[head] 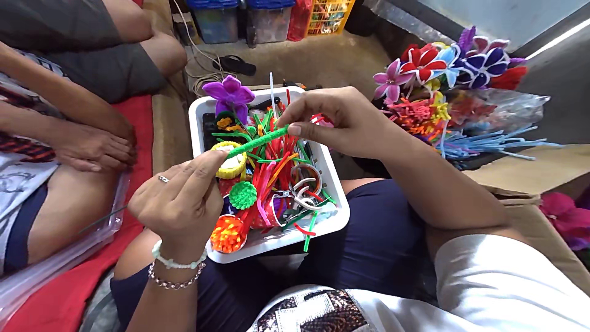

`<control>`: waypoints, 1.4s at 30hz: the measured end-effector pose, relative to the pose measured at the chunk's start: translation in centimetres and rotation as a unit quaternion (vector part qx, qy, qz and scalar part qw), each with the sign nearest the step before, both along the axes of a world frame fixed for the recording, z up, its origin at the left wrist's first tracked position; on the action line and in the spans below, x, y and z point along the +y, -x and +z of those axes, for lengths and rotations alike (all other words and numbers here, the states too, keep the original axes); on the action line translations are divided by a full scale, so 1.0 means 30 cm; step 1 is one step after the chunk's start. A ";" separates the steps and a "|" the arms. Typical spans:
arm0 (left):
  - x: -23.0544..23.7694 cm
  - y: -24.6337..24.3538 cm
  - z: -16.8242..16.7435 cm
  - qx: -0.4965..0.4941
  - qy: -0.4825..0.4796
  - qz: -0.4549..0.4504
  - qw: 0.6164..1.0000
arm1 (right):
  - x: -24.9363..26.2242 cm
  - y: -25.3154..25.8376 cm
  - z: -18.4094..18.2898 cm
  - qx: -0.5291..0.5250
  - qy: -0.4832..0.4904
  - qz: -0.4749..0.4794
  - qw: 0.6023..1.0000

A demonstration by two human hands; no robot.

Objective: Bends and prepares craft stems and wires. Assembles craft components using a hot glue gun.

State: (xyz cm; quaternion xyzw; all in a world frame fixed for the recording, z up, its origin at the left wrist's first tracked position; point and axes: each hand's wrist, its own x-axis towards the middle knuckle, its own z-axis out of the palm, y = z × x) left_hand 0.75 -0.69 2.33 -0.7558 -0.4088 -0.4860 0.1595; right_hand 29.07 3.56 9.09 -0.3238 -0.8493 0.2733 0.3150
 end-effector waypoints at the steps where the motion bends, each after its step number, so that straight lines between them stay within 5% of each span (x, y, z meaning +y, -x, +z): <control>1: 0.000 0.000 0.000 0.003 -0.001 0.002 1.000 | 0.000 -0.001 -0.002 -0.001 0.012 -0.005 1.000; 5: 0.001 -0.004 0.001 -0.001 0.009 0.001 1.000 | -0.003 0.000 -0.004 0.017 0.014 -0.015 1.000; 15: 0.003 -0.011 -0.010 -0.098 0.125 -0.043 0.986 | -0.016 0.042 -0.014 0.000 -0.278 -0.059 0.959; 32: -0.007 -0.031 0.002 -0.195 0.271 -0.123 0.935 | -0.030 0.059 -0.024 -0.013 -0.315 -0.055 0.947; 42: -0.003 -0.028 0.003 -0.202 0.265 -0.108 0.937 | -0.046 0.056 0.015 0.022 -0.309 -0.090 0.947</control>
